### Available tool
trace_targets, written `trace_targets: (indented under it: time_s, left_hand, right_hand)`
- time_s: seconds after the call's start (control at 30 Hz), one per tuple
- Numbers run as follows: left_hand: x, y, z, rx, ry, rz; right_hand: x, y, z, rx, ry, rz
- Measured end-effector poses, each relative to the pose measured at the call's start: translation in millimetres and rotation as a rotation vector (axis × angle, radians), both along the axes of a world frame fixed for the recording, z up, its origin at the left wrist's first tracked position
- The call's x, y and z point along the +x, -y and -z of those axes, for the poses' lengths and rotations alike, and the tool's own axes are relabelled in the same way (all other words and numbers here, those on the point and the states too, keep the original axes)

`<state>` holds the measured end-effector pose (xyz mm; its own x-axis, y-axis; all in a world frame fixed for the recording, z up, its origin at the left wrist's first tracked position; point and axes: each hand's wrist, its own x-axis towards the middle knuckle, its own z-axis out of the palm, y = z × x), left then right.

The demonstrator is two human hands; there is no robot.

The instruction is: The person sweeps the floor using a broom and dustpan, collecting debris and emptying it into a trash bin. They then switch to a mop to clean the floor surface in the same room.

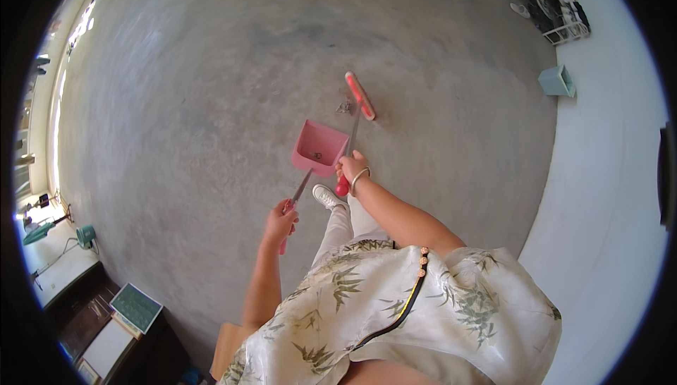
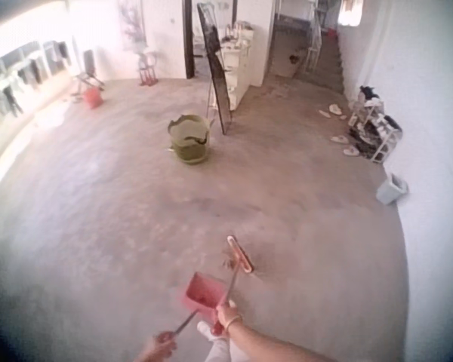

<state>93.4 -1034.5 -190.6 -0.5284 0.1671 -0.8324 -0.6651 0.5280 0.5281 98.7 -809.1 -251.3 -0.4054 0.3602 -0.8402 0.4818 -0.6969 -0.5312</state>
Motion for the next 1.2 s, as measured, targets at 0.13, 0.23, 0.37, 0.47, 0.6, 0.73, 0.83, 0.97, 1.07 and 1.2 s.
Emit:
trace_targets:
  time_s: [0.13, 0.23, 0.37, 0.47, 0.6, 0.73, 0.83, 0.97, 1.07, 1.2]
  left_hand:
    - [-16.0, -14.6, -2.2, 0.013, 0.038, -0.038]
    - [-30.7, -27.5, 4.7, -0.019, 0.062, -0.009]
    - [-35.0, -30.4, 8.4, -0.056, 0.059, 0.003]
    - [-44.7, -32.4, 4.0, -0.091, 0.069, -0.007]
    - [-56.5, -46.3, 4.0, -0.092, 0.072, 0.007]
    - [-54.9, -41.9, 3.2, -0.083, 0.069, 0.024]
    - [-54.2, -45.0, 7.0, -0.076, 0.07, 0.014]
    - [-52.2, -40.7, 6.4, -0.07, 0.057, 0.026]
    - [-58.9, -35.7, -0.5, -0.083, 0.045, 0.053]
    - [-63.6, -39.0, -3.6, -0.126, 0.036, 0.106]
  right_hand:
    - [-28.9, -54.8, 30.2, 0.232, 0.008, -0.264]
    - [-68.5, -115.6, 97.5, 0.476, 0.114, -0.395]
    - [-81.0, -200.7, 150.4, -0.097, 0.372, -0.483]
    - [-59.7, -195.1, 150.6, 0.32, 0.328, -0.76]
    - [66.8, -145.7, 163.6, 0.75, 0.425, -1.064]
    - [128.1, -138.1, 71.9, 0.476, 0.427, -1.249]
    - [160.7, -154.9, 33.6, 0.531, 0.328, -1.206]
    - [203.8, -163.4, 27.0, 0.544, 0.298, -1.047]
    - [156.5, -161.2, 10.2, 0.588, 0.372, -0.976]
    - [88.5, -177.1, 53.4, 0.299, 0.423, -0.691]
